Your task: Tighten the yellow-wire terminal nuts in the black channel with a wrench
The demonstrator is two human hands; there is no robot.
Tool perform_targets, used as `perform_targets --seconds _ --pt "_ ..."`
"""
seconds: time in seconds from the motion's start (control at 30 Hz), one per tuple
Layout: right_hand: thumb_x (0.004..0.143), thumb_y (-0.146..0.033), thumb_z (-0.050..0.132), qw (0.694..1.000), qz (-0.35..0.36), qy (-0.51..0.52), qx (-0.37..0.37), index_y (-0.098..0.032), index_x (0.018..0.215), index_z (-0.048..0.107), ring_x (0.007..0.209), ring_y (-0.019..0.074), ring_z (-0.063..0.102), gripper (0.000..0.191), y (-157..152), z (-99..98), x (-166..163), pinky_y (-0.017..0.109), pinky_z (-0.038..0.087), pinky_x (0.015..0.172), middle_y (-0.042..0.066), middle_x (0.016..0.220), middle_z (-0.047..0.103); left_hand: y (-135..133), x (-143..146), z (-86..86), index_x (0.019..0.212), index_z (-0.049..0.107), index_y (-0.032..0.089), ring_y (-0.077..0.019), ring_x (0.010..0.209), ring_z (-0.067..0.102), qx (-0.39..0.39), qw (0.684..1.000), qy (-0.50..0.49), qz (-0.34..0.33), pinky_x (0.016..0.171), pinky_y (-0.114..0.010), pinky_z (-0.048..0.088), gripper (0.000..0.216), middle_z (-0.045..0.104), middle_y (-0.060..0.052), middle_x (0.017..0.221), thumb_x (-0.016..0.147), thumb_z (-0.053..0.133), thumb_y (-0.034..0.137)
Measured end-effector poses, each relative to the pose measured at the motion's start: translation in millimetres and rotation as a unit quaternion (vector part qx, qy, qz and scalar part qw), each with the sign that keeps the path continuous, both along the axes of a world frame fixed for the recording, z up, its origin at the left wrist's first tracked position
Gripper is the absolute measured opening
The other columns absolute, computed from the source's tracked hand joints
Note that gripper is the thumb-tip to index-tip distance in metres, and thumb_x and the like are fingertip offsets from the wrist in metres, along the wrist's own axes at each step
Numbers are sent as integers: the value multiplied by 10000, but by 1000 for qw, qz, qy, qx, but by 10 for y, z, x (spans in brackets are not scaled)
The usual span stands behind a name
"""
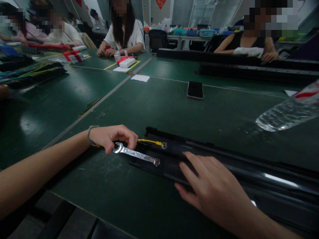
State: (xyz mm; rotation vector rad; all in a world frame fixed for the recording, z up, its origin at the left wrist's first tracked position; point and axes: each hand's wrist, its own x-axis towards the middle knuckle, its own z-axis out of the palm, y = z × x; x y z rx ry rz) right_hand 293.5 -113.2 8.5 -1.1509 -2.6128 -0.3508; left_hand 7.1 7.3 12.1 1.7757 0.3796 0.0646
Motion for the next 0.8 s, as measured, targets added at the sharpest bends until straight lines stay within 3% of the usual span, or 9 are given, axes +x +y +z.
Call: perform_targets --seconds 0.8 --pt "754 -315 496 1000 2 -8 -4 -131 849 643 763 239 559 254 -13 26 6 350 424 643 165 974 621 -27 17 36 754 602 131 -186 664 498 36 999 22 6 629 -273 413 645 561 -85 737 583 489 743"
